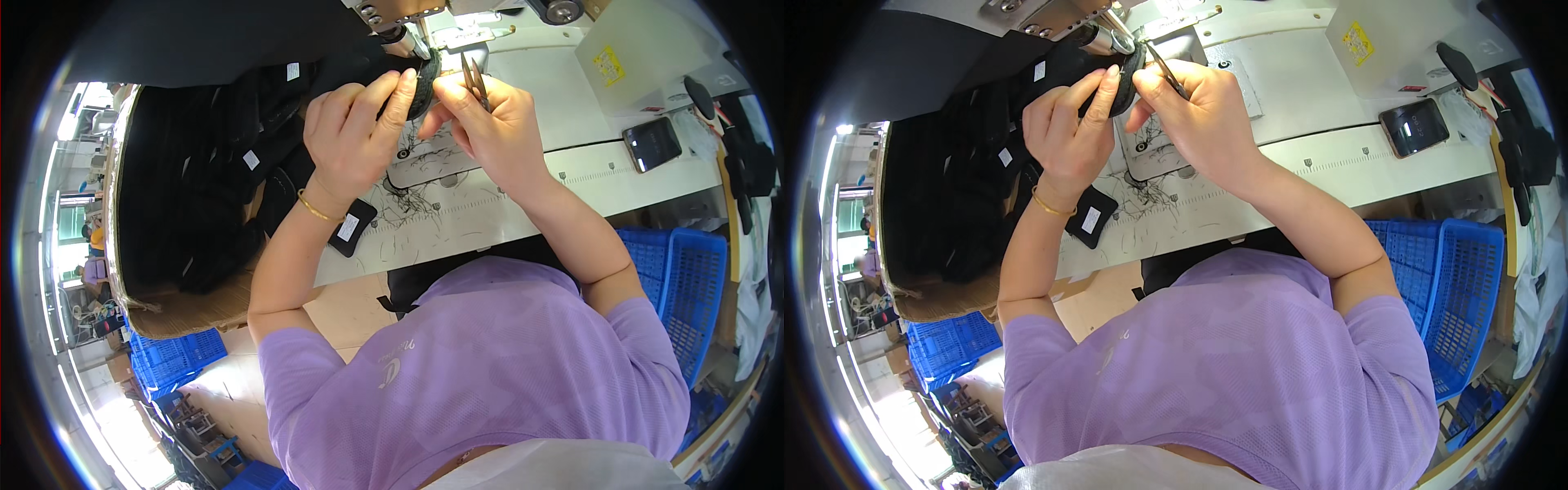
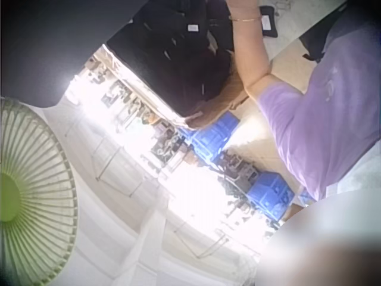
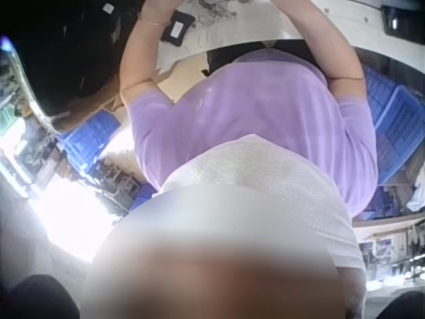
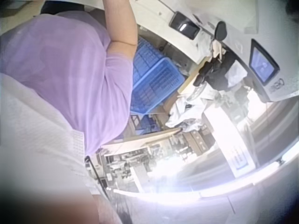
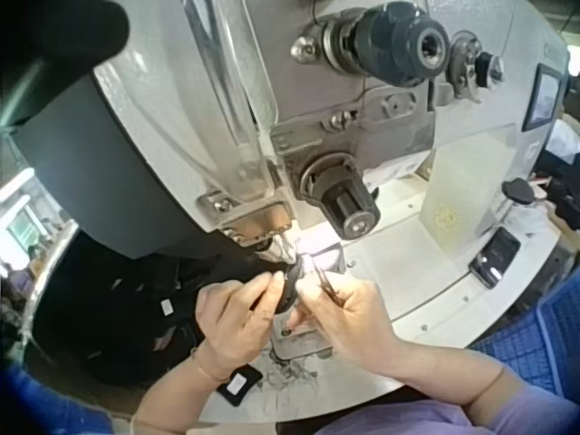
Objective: Stitching shoe components using an industrial sewing machine.
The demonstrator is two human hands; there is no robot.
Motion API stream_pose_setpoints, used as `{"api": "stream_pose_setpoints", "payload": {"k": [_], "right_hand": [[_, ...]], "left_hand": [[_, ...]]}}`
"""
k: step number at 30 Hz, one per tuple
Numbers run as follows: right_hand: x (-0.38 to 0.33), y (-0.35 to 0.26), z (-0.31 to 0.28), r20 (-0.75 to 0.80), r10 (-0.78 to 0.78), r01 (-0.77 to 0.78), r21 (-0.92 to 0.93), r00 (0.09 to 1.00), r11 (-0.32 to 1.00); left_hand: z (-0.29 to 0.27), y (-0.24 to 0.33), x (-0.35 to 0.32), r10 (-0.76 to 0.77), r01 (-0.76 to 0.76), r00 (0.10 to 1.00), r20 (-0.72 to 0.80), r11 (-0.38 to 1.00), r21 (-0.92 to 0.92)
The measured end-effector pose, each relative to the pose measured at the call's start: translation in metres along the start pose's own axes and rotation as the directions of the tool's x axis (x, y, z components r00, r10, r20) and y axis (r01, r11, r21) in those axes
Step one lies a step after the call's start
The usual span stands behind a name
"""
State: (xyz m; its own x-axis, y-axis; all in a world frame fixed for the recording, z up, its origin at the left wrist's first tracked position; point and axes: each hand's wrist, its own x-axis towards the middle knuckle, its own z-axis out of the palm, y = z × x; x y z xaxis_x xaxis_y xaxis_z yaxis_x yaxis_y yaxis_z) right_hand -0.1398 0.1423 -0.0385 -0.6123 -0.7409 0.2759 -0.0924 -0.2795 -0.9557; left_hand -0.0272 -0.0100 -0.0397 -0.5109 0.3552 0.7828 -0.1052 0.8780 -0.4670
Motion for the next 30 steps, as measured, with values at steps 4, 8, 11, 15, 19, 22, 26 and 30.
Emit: {"api": "stream_pose_setpoints", "payload": {"k": [4, 8, 11, 15, 19, 22, 26, 30], "right_hand": [[0.001, 0.005, -0.003, 0.011, 0.024, -0.024, 0.042, 1.0, 0.999], [0.002, 0.004, 0.0, -0.005, 0.027, -0.026, 0.099, 1.0, 0.995], [0.002, 0.004, -0.003, 0.002, 0.045, -0.045, 0.097, 0.999, 0.994], [0.003, 0.002, -0.003, -0.005, 0.023, -0.022, 0.124, 1.0, 0.992], [0.002, 0.001, -0.005, 0.035, 0.085, -0.09, 0.174, 0.996, 0.981], [0.002, 0.005, -0.008, 0.031, 0.089, -0.093, 0.178, 0.996, 0.98], [0.003, 0.004, -0.006, 0.03, 0.106, -0.11, 0.2, 0.994, 0.974], [0.002, 0.002, -0.006, 0.034, 0.145, -0.149, 0.23, 0.989, 0.962]], "left_hand": [[-0.008, 0.019, 0.023, -0.023, 0.021, 0.999, 0.022, 0.997, 0.08], [-0.007, 0.028, 0.033, -0.089, 0.068, 0.99, 0.112, 0.981, 0.18], [-0.008, 0.038, 0.035, -0.145, 0.078, 0.968, 0.206, 0.95, 0.303], [-0.038, 0.046, 0.042, -0.209, 0.064, 0.911, 0.355, 0.924, 0.378], [-0.046, 0.052, 0.038, -0.1, 0.056, 0.962, 0.253, 0.983, 0.177], [-0.037, 0.053, 0.034, -0.066, 0.054, 0.985, 0.161, 0.995, 0.08], [-0.03, 0.055, 0.038, -0.079, 0.073, 0.988, 0.131, 0.996, 0.049], [-0.022, 0.05, 0.043, -0.1, 0.099, 0.983, 0.157, 0.995, 0.012]]}}
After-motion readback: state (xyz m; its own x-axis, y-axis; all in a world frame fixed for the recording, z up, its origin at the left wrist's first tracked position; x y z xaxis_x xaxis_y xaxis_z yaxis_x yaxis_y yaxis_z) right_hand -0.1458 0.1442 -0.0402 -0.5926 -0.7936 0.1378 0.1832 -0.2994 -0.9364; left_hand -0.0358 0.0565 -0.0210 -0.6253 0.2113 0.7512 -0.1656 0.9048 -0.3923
